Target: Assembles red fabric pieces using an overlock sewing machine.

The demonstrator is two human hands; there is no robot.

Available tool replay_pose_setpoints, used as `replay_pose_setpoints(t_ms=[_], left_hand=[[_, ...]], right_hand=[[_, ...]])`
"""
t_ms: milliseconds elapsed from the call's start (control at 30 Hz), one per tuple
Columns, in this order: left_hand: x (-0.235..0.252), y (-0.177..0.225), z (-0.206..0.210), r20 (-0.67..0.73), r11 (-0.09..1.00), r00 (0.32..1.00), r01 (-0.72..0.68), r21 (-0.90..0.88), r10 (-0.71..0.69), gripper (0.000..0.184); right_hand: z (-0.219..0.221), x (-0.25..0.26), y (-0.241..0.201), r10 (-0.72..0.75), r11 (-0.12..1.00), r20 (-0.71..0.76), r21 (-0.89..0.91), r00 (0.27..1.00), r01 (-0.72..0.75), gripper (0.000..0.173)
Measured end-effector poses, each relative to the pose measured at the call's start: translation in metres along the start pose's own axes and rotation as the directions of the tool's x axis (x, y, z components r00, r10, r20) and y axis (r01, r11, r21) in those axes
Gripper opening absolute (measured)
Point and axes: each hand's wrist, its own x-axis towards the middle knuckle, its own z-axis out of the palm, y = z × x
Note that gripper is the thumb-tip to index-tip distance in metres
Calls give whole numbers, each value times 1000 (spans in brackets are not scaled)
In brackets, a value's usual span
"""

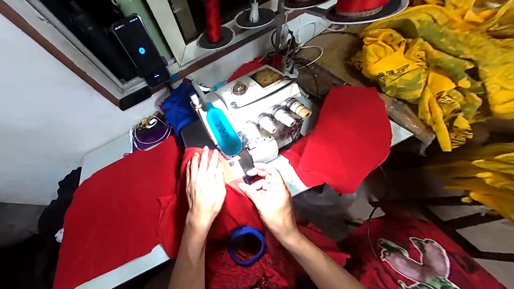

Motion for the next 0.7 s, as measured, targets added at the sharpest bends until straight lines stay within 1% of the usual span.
replay_pose_setpoints(t_ms=[100, 167, 200, 233, 267, 300, 333, 367, 400, 433, 467, 500, 533, 567, 600, 633, 700], left_hand=[[27, -10, 2, 76, 1000, 997, 14, 12, -15, 44], [26, -13, -3, 78, 999, 996, 43, -21, -42, 44], [18, -11, -5, 7, 997, 999, 40, -58, -40, 42], [5, -5, -6, -112, 997, 993, 20, -78, -29, 39], [-11, 5, -10, -224, 996, 975, -2, -84, -17, 37], [-28, 19, -15, -302, 995, 953, -27, -97, -3, 34], [-50, 35, -17, -338, 988, 941, -81, -135, 31, 31], [-75, 52, -15, -313, 967, 946, -152, -206, 82, 29], [-104, 72, -7, -215, 930, 967, -201, -309, 137, 28], [-131, 91, 8, -67, 885, 978, -209, -415, 199, 27], [-152, 107, 29, 142, 848, 950, -172, -501, 276, 30], [-168, 119, 50, 363, 835, 866, -107, -540, 345, 38], [-178, 126, 69, 533, 852, 752, -75, -518, 389, 51], [-184, 131, 81, 628, 871, 658, -88, -483, 415, 58], [-184, 134, 85, 671, 882, 605, -118, -457, 429, 56], [-181, 136, 84, 677, 884, 592, -143, -445, 437, 51], [-177, 139, 76, 671, 894, 605, -173, -414, 428, 47]], right_hand=[[-4, 4, 2, -1, 1000, 20, 13, 1000, 1, 58], [-22, -8, 5, 51, 998, 124, 35, 991, -56, 51], [-39, -19, 9, 84, 995, 208, 37, 974, -94, 45], [-60, -32, 15, 122, 991, 281, 26, 952, -135, 37], [-84, -45, 24, 173, 983, 332, -4, 927, -182, 30], [-109, -57, 34, 237, 971, 354, -69, 905, -227, 27], [-134, -69, 47, 311, 948, 337, -176, 889, -265, 26], [-159, -78, 60, 392, 903, 293, -307, 872, -302, 28], [-180, -86, 69, 476, 833, 241, -431, 846, -346, 30], [-195, -91, 77, 546, 761, 180, -514, 818, -395, 31], [-204, -91, 81, 581, 716, 123, -546, 804, -434, 31], [-207, -90, 81, 583, 705, 73, -539, 809, -460, 30], [-206, -89, 78, 563, 721, 37, -510, 825, -469, 29], [-204, -84, 73, 528, 750, 2, -469, 849, -466, 29], [-201, -77, 67, 497, 781, -30, -420, 867, -462, 27], [-197, -67, 62, 475, 810, -47, -367, 878, -458, 26], [-192, -49, 60, 465, 842, -50, -286, 884, -458, 25]])
